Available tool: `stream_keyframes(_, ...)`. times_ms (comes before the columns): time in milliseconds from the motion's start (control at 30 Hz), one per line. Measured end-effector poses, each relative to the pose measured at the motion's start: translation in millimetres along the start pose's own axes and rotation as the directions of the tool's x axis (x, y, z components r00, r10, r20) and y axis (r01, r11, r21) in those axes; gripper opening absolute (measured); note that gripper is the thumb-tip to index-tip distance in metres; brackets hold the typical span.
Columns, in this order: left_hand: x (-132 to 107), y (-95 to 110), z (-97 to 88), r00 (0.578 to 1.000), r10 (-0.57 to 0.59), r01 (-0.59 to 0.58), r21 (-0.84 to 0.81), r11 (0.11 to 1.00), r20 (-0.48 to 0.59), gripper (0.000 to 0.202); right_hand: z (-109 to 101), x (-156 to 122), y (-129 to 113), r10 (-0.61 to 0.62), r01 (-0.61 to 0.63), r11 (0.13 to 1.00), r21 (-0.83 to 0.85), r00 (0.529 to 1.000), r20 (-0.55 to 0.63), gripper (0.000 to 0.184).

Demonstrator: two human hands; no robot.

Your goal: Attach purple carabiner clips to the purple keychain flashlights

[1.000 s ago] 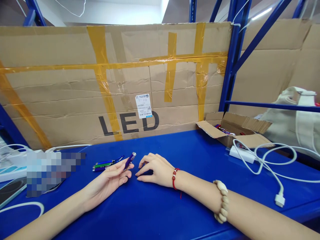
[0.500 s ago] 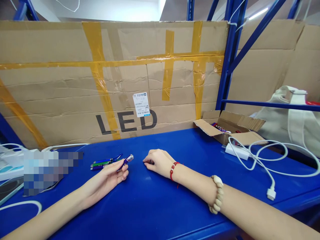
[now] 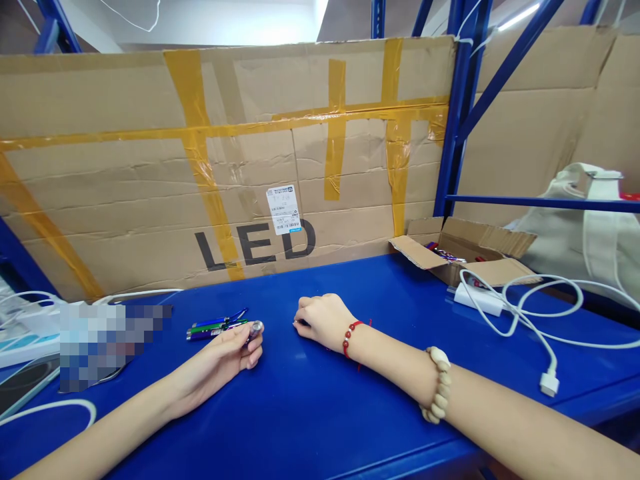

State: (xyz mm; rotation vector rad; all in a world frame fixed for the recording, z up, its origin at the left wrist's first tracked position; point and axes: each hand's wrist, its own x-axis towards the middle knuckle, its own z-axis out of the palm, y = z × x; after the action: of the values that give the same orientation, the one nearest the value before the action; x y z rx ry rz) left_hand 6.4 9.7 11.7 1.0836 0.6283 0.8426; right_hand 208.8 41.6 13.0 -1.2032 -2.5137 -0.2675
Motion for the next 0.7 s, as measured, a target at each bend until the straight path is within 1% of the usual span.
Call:
stream_keyframes(67,1,-1,-0.4,1.0,0.004,-0.004,0.014,1.0,-0.01,0.023,-1,-2,-5,0.015,-0.002,0.995,0.103,0.992,-0.122,0.021)
stream_keyframes(100,2,-2,-0.4,1.0,0.007,-0.007,0.019,1.0,-0.013,0.023,-2,-3,-8,0.04,-0.002,0.983,0.183,0.978,-0.206,0.02)
stream_keyframes(167,2,-2,-0.3,1.0,0.01,-0.009,0.031,0.999,-0.012,0.023,-3,-5,-15,0.118,0.015,0.939,0.344,0.925,-0.362,0.021)
stream_keyframes(233,2,-2,0.0,1.0,0.013,-0.012,0.042,0.999,-0.008,0.022,-5,-6,-22,0.169,0.056,0.893,0.446,0.878,-0.448,0.022)
stream_keyframes(267,2,-2,0.1,1.0,0.015,-0.014,0.047,0.999,-0.008,0.021,-5,-7,-24,0.165,0.086,0.879,0.469,0.868,-0.468,0.023)
stream_keyframes(367,2,-2,0.2,1.0,0.014,-0.014,0.058,0.998,0.003,0.021,-3,-8,-27,0.089,0.175,0.863,0.475,0.871,-0.483,0.025)
stream_keyframes(467,2,-2,-0.1,1.0,0.007,-0.009,0.06,0.998,0.026,0.02,-1,-9,-28,0.05,0.214,0.853,0.476,0.875,-0.482,0.025)
stream_keyframes(533,1,-2,-0.4,0.999,0.011,-0.013,0.048,0.999,0.036,0.019,-2,-10,-29,0.034,0.225,0.838,0.497,0.888,-0.459,0.024)
stream_keyframes(633,1,-2,-0.5,1.0,0.016,-0.016,0.004,1.0,0.026,0.019,-5,-10,-31,0.01,0.213,0.816,0.537,0.924,-0.382,0.024)
stream_keyframes(700,1,-2,0.0,1.0,0.012,-0.012,-0.032,0.999,0.0,0.019,-9,-9,-29,0.039,0.178,0.811,0.557,0.934,-0.355,0.024)
